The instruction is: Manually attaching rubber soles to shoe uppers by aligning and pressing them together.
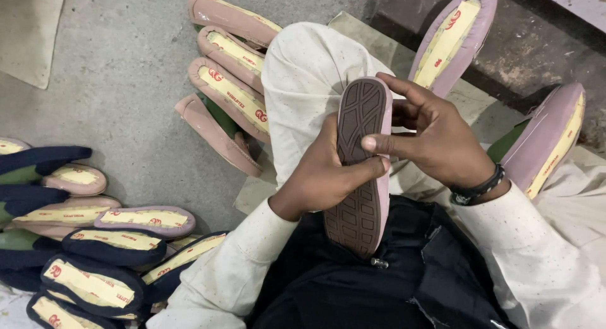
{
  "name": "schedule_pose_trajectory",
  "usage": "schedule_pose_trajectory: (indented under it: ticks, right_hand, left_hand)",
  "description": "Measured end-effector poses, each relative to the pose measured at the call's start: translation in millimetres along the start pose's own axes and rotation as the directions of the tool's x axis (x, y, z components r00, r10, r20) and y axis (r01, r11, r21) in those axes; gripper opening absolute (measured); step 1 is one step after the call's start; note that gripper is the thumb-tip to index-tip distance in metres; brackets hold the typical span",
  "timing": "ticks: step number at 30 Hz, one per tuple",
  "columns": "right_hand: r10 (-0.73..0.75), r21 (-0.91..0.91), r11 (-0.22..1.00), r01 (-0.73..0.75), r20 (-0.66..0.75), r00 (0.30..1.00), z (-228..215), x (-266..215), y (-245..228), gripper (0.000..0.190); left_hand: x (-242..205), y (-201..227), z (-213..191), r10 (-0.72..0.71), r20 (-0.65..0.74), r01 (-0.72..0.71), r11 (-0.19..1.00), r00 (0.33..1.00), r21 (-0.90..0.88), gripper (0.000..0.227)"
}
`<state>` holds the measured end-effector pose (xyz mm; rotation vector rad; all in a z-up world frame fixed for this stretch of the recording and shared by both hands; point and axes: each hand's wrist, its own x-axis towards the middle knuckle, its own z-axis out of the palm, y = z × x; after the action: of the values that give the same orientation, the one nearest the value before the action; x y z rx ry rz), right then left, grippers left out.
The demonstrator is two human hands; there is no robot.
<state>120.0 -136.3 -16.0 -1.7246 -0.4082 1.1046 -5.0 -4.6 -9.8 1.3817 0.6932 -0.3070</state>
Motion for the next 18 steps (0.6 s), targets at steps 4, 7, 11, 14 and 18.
schedule_pose_trajectory:
  ticks: [4,7,11,14,18]
  right_hand:
    - [-0.033,-0.108,0.993,0.037,0.041,0.999,2,-4,-2,0.097]
    - [0.025,-0.062,0.998,-0.025,0.01,1.0,6,-5,-1,0.105]
    - [-0.205,-0.294,0.945,0.143,-0.19,0.96,16,-14,1,0.07]
    - [-0.284,-0.452,0.873,0.185,-0.163,0.945,16,-44,-7,0.053]
    - [-0.342,-0.45,0.84,0.302,-0.008,0.94,13,-81,0,0.093]
  left_hand:
    - [-29,-5,3,0.002,-0.01,-0.001,1.0,1.0,0.005,0.089]
    - [-40,-18,6,0.022,0.002,-0.021,0.981,1.0,-0.191,0.087]
    - [-27,-18,3,-0.227,-0.105,0.191,0.942,0.968,-0.276,0.073]
    - [-21,-18,7,-0.127,-0.085,0.074,0.886,0.988,-0.458,0.07]
    - [-10,-27,16,0.113,-0.061,-0.127,0.782,0.992,-0.61,0.066]
